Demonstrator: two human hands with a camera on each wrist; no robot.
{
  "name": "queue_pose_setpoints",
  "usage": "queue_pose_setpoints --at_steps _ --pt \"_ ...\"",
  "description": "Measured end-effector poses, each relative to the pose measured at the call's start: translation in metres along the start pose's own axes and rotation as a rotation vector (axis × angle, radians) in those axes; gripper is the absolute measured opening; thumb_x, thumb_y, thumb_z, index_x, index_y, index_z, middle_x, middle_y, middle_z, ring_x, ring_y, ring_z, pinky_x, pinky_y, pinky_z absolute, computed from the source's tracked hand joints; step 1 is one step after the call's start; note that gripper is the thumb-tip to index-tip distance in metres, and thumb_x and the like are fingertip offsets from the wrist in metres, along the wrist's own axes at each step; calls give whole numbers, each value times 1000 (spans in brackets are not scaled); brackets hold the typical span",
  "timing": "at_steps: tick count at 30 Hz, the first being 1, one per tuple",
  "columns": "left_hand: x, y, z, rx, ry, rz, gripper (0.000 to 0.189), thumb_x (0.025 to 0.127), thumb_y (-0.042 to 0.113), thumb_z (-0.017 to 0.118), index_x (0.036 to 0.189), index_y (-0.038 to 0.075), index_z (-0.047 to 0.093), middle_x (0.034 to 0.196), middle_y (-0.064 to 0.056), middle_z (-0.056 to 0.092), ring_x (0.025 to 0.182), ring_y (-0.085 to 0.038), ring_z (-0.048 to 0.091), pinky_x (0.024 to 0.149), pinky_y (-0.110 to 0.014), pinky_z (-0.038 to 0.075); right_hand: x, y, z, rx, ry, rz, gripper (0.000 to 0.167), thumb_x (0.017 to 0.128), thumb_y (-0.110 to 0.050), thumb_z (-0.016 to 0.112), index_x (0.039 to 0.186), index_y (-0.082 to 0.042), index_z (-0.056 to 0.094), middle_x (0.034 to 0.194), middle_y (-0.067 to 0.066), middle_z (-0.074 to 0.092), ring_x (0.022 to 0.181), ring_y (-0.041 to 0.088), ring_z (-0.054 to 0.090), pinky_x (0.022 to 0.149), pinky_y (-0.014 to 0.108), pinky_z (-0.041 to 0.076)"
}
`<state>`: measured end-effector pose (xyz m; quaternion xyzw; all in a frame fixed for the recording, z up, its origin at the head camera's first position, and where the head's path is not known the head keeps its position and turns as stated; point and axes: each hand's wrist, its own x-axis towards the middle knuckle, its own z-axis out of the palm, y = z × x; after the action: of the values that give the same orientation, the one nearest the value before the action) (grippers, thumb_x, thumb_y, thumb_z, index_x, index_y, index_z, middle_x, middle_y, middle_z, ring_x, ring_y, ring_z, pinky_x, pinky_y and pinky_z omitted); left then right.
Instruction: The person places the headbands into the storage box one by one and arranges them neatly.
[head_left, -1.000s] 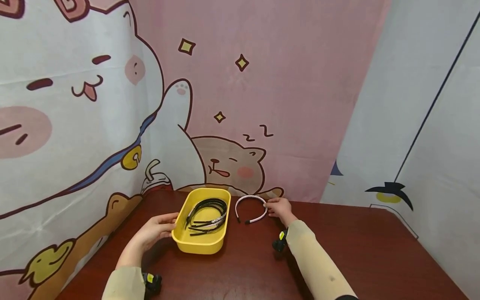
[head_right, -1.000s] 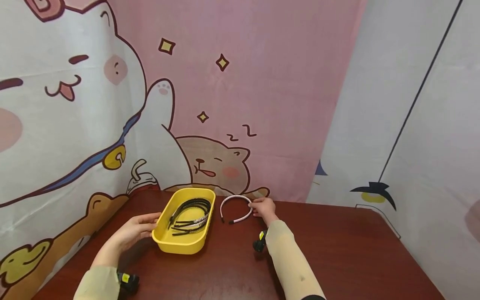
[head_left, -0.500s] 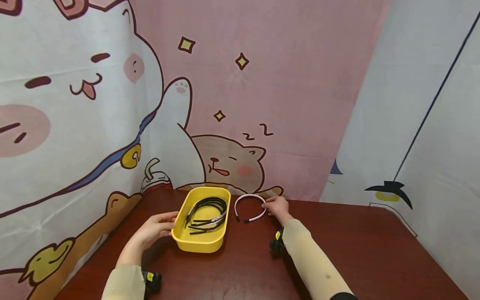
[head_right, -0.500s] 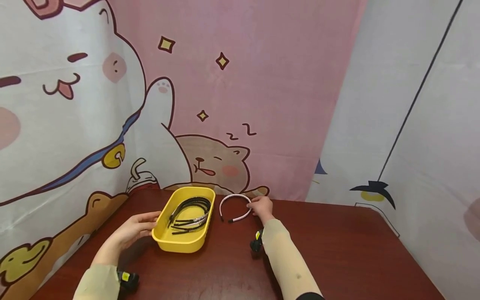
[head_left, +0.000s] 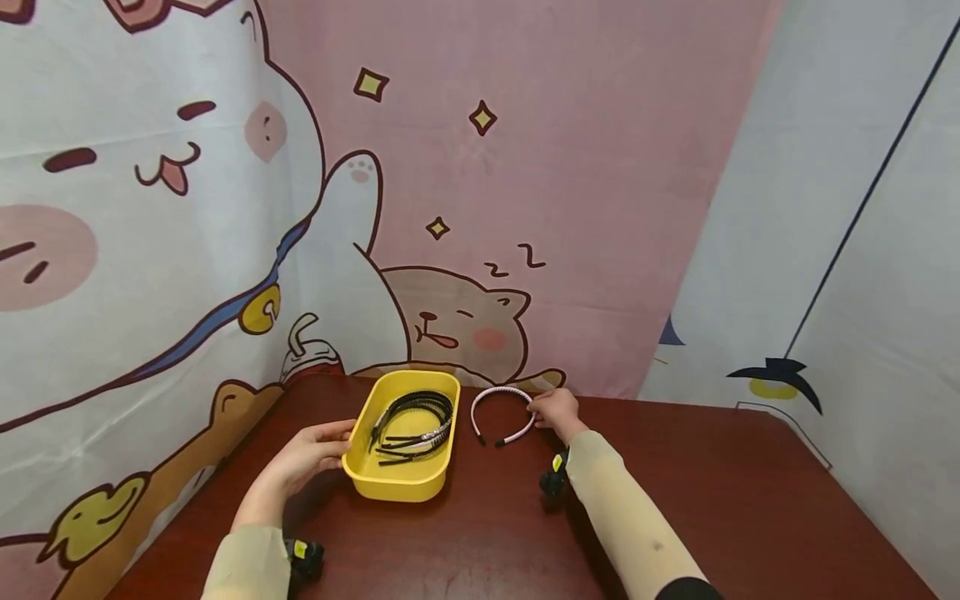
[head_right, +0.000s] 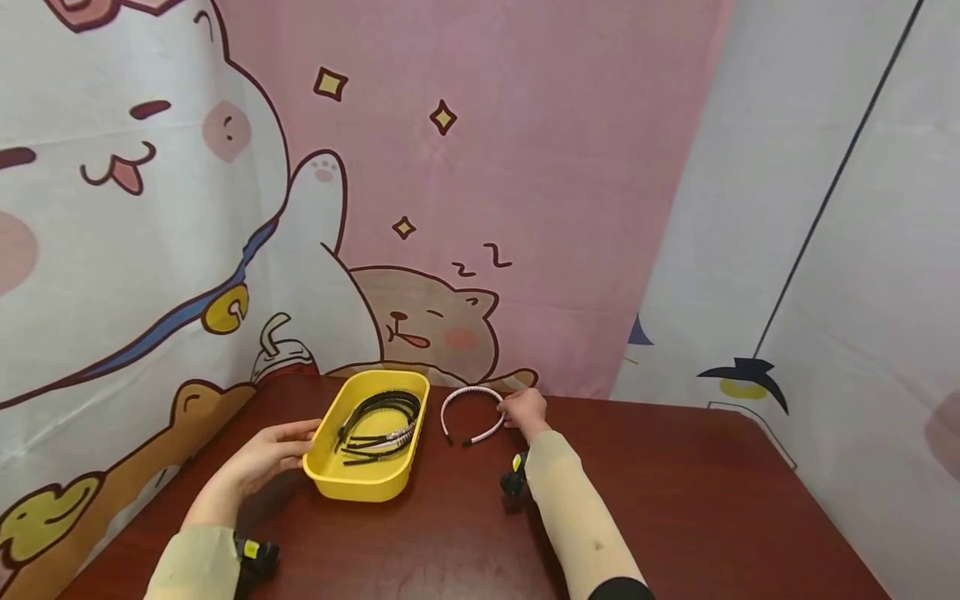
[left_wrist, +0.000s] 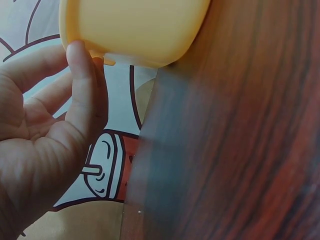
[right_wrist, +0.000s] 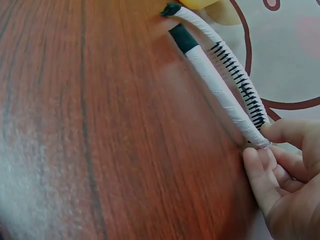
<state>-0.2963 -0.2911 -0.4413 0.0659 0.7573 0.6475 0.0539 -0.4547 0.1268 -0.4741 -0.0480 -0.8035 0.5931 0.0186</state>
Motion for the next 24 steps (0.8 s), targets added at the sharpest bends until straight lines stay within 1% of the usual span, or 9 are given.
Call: queue_pose_setpoints --at_steps 6,10,14,19,24 --pt "0 0 0 0 0 -3 55 95 3 57 143 -13 34 122 -27 53 91 -25 62 77 -29 54 -6 -4 -6 76 -26 71 11 77 2 71 85 9 67 64 9 62 52 13 58 53 30 55" --pt "1 0 0 -4 7 -10 56 95 4 58 143 -12 35 121 -25 54 91 -24 62 77 -29 54 -12 -9 -12 121 -98 108 9 81 1 69 84 7 63 66 9 62 54 14 57 55 29 55" --pt "2 0 0 -4 11 -15 56 95 5 59 143 -11 36 120 -24 54 91 -25 62 77 -29 54 -16 -11 -18 136 -153 138 10 84 0 66 89 7 61 68 7 60 56 15 57 57 29 55" --pt "2 0 1 -6 5 -12 56 95 4 58 143 -12 35 121 -26 53 92 -26 61 77 -29 54 -16 -11 -22 148 -178 175 13 87 -3 64 94 6 59 70 6 57 60 16 57 61 31 56" --pt "0 0 1 -3 5 -5 55 95 3 57 143 -12 35 121 -27 52 94 -28 61 76 -29 54 -16 -8 -24 170 -198 193 18 88 -4 64 100 6 55 76 8 57 63 18 58 66 33 57"
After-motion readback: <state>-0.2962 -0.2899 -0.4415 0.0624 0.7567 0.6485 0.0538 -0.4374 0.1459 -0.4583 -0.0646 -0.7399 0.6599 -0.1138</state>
